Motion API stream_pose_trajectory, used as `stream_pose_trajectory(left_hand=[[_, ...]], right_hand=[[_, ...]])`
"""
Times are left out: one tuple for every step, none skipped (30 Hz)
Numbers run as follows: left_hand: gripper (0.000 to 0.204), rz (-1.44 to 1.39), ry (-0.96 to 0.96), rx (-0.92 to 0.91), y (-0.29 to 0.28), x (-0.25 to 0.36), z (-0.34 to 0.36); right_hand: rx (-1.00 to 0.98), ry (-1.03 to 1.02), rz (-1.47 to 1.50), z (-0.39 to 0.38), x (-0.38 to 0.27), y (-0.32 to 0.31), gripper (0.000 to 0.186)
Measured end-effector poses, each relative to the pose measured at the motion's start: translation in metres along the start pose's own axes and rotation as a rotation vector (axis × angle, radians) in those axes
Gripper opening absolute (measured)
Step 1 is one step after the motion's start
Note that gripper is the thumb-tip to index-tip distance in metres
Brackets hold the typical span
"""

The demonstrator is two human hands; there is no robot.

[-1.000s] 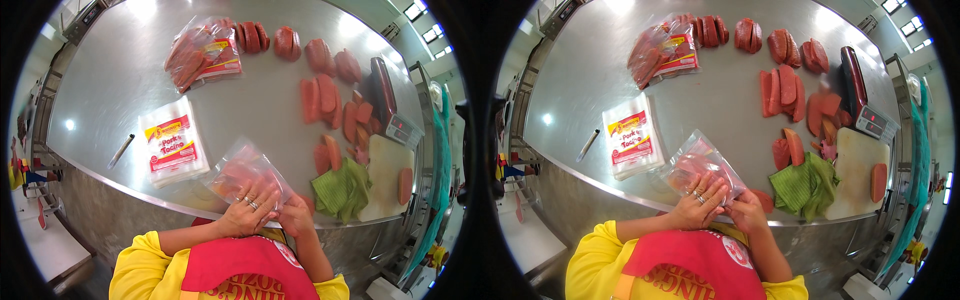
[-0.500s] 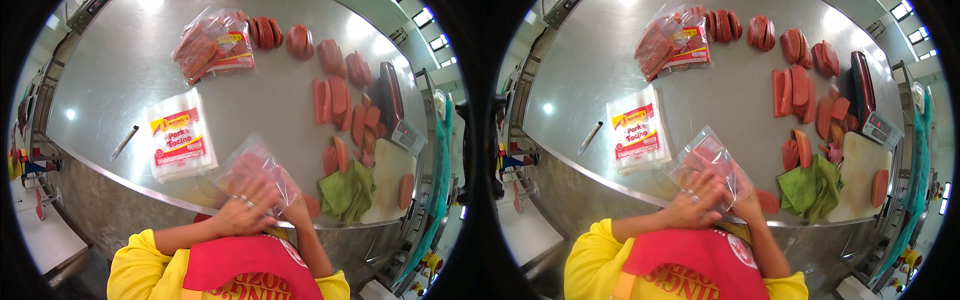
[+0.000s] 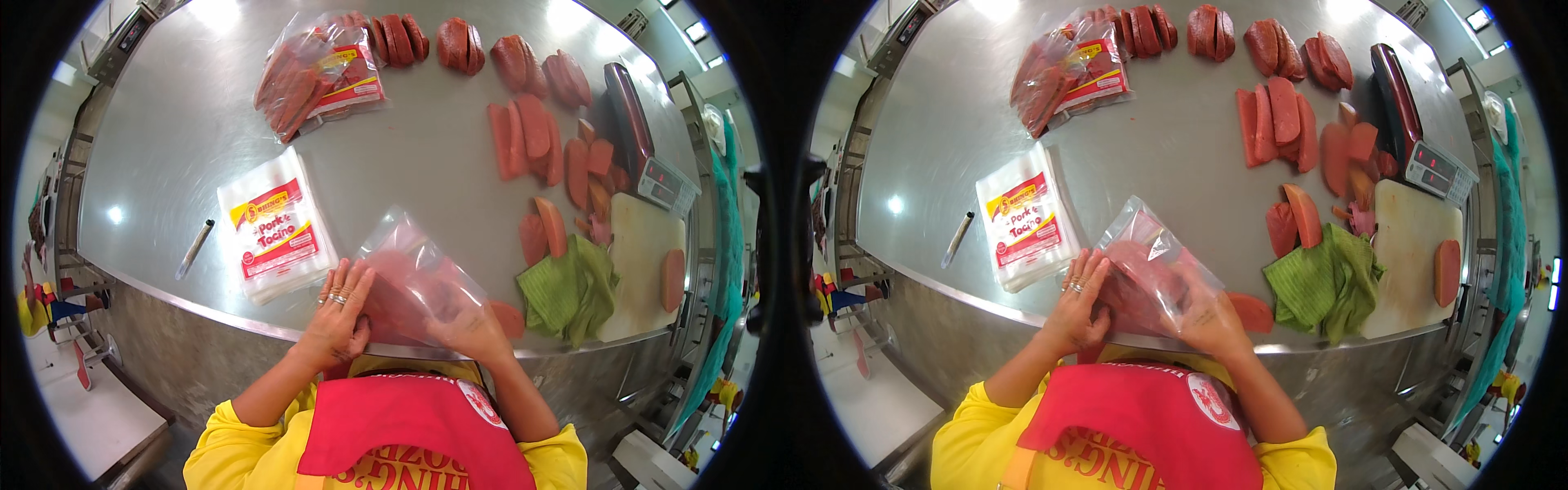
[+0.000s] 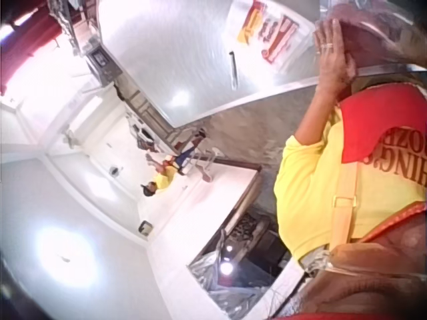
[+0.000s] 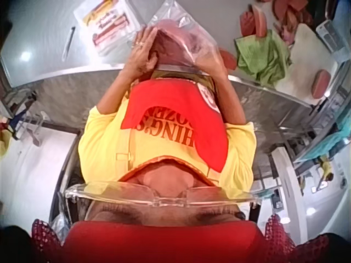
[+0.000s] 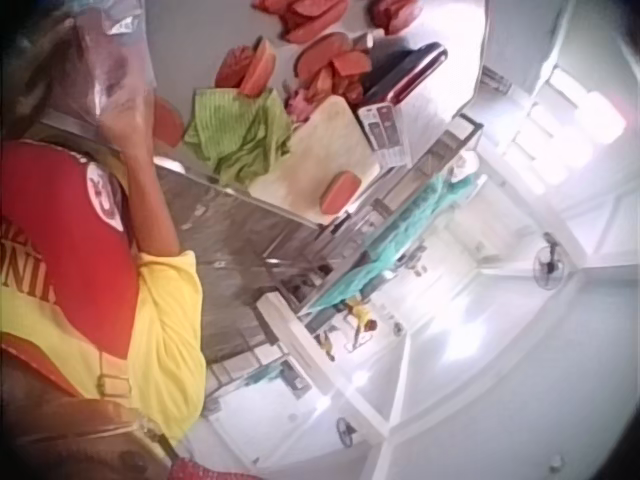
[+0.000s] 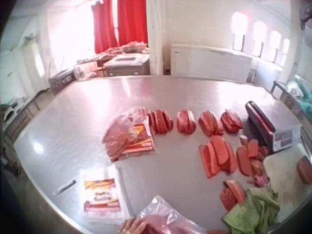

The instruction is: The person slices a large block of processed meat into thin slices on a cutting board, weighs portions on a digital scale, and places them into plastic bags. The person also wipes the cutting board with a cloth and labels the bags with a marker.

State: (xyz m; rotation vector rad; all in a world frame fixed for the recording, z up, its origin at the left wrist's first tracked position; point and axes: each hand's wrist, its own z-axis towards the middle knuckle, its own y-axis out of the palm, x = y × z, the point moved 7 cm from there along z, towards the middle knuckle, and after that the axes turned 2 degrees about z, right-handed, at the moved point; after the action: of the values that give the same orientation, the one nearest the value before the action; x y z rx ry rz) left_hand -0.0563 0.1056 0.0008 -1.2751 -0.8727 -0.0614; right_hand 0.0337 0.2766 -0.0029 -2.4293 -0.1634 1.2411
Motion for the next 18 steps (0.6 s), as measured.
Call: stream_pose_trajectory(left_hand=[[0.074,-0.013,-0.008,-0.003,0.000,-0.004,-0.001],[0.075,-0.026,-0.015,-0.002,0.000,-0.006,-0.002],[0.075,-0.040,-0.022,-0.001,-0.001,-0.007,-0.002],[0.076,-0.048,-0.012,-0.005,-0.001,-0.006,-0.001],[0.076,-0.053,-0.009,-0.006,-0.002,-0.006,-0.001],[0.076,-0.057,-0.005,-0.007,-0.003,-0.005,-0.001],[0.076,-0.062,0.005,-0.004,-0.003,-0.005,-0.001],[0.076,-0.066,0.013,0.000,-0.003,-0.004,-0.002],[0.076,-0.070,0.020,0.003,-0.003,-0.004,-0.002],[0.076,-0.071,0.018,0.000,-0.003,-0.003,-0.002],[0.077,-0.074,0.018,-0.003,-0.003,-0.002,-0.001],[0.078,-0.077,0.018,-0.005,-0.003,-0.002,-0.001],[0.077,-0.078,0.016,-0.003,-0.003,-0.002,-0.002],[0.077,-0.079,0.013,0.001,-0.003,-0.003,-0.003],[0.077,-0.079,0.011,0.005,-0.003,-0.003,-0.004],[0.077,-0.077,0.012,0.013,-0.004,-0.003,-0.004],[0.077,-0.075,0.012,0.019,-0.004,-0.003,-0.005],[0.077,-0.073,0.012,0.026,-0.005,-0.004,-0.006]], right_hand=[[-0.006,-0.032,-0.048,-0.001,-0.004,0.002,0.058],[0.092,-0.182,-0.073,-0.003,-0.012,0.000,0.060],[0.190,-0.331,-0.100,-0.006,-0.016,0.002,0.061],[0.288,-0.480,-0.128,-0.012,-0.023,0.002,0.063],[0.283,-0.469,-0.154,-0.011,-0.025,0.006,0.063],[0.278,-0.458,-0.180,-0.009,-0.027,0.008,0.064],[0.273,-0.447,-0.206,-0.009,-0.028,0.009,0.065],[0.284,-0.433,-0.202,-0.008,-0.026,0.010,0.064],[0.295,-0.419,-0.197,-0.007,-0.022,0.011,0.064],[0.305,-0.404,-0.193,-0.006,-0.019,0.012,0.064],[0.286,-0.397,-0.133,-0.005,-0.017,0.012,0.065],[0.267,-0.389,-0.073,-0.003,-0.016,0.011,0.066],[0.247,-0.381,-0.013,-0.001,-0.014,0.011,0.067],[0.280,-0.428,-0.005,-0.002,-0.015,0.009,0.067],[0.312,-0.475,0.003,-0.001,-0.014,0.008,0.068],[0.345,-0.522,0.012,-0.002,-0.015,0.007,0.068],[0.328,-0.470,0.091,0.001,-0.011,0.005,0.066],[0.310,-0.417,0.169,0.005,-0.008,0.004,0.065]])
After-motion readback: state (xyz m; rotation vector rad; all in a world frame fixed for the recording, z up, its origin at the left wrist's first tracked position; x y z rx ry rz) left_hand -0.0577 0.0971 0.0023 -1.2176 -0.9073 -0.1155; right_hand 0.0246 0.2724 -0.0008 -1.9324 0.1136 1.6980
